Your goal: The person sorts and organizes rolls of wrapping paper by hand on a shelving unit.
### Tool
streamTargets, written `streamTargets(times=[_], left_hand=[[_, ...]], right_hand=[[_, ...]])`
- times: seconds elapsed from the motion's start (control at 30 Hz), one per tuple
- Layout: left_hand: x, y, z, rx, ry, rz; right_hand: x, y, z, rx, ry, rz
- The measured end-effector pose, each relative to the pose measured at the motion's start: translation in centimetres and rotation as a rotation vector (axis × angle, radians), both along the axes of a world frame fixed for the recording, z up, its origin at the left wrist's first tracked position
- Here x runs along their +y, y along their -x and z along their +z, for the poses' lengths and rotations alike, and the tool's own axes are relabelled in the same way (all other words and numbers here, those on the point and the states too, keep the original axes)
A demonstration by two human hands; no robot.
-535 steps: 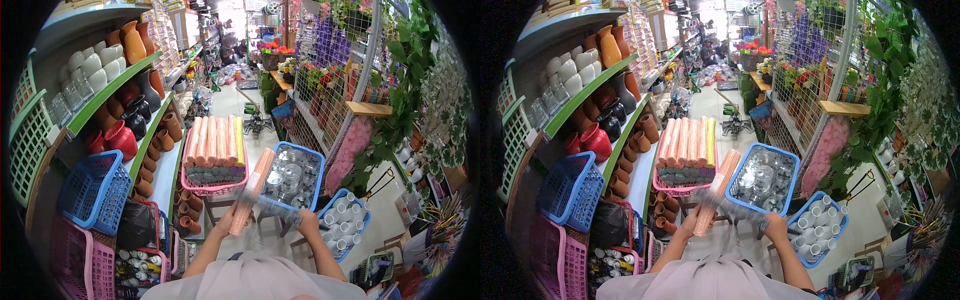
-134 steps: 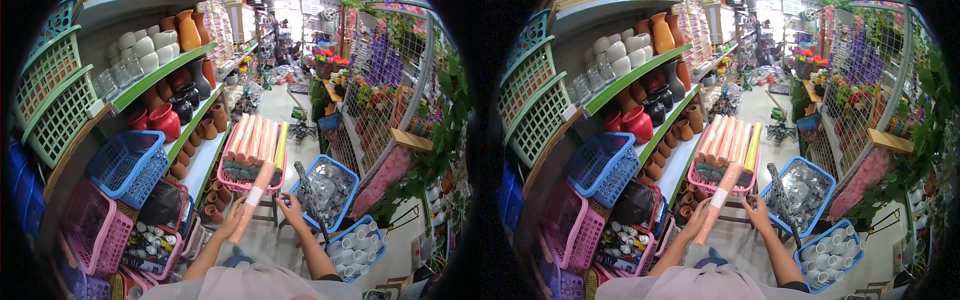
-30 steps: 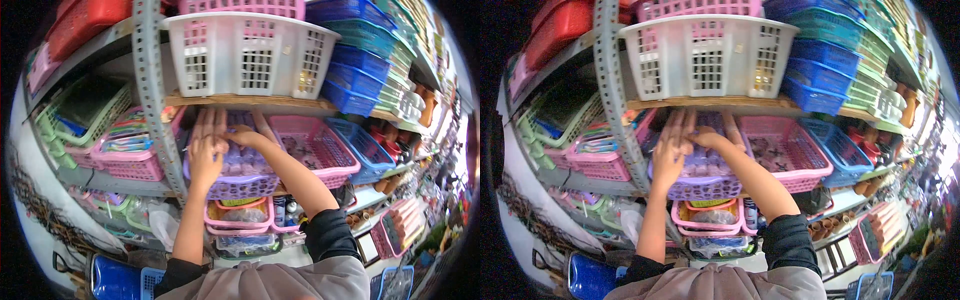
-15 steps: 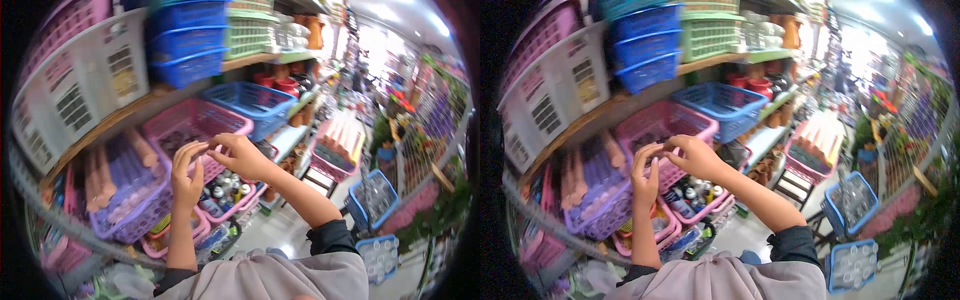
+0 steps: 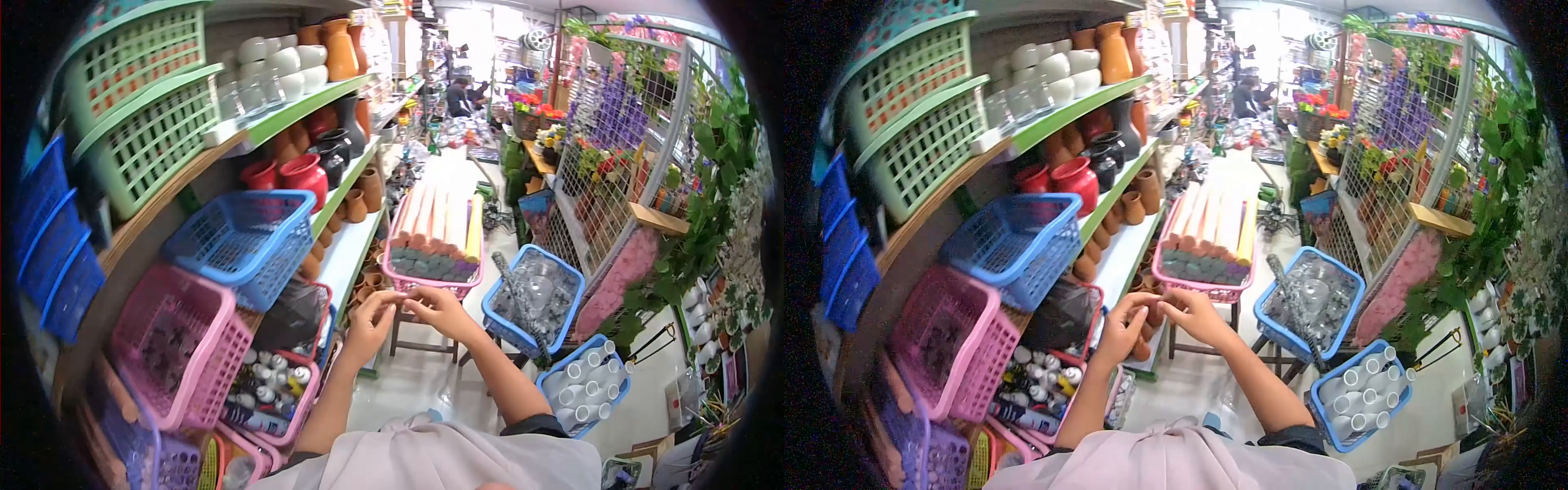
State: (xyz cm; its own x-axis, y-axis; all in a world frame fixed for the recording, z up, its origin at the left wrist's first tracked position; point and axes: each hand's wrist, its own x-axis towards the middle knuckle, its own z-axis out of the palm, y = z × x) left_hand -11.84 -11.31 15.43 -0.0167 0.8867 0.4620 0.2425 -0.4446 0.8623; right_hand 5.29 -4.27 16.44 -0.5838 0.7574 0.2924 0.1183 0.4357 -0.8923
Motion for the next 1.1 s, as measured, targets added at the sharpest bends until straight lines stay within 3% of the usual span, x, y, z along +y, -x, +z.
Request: streamTargets(times=[0.1,0.33,0.6,0.67,0.8,0.93,1.0,1.1], left_hand=[[4.8,-2.6,-1.9,-0.042,0.043,-0.064],[12.2,-7.1,-4.6,-0.175,0.194,-0.116],[19.7,-5.6,-8.7,-0.168,0.205,0.121],[21.6,-4.5,-9.6,0.017,0.061,0.266],[24.8,-2.7,-10.6,0.074,0.081,0.335],[29.1,-0.9,-10.5,0.223,0.0,0.374],[31.6,0.0,-10.5,0.248,0.0,0.374],[35.4,1.5,-11.3,0.323,-0.01,0.369]], right_hand=[[3.7,-3.0,-1.8,0.029,0.16,-0.037],[9.9,-8.0,-5.2,0.089,0.279,-0.109],[16.1,-9.6,-8.4,0.005,0.35,-0.232],[17.8,-9.2,-9.3,0.053,0.369,-0.236],[21.1,-7.4,-10.9,0.069,0.41,-0.264],[25.2,-4.9,-10.2,0.022,0.34,-0.359],[27.3,-3.4,-9.7,-0.043,0.098,-0.434],[30.9,-0.6,-9.7,-0.174,-0.052,-0.455]])
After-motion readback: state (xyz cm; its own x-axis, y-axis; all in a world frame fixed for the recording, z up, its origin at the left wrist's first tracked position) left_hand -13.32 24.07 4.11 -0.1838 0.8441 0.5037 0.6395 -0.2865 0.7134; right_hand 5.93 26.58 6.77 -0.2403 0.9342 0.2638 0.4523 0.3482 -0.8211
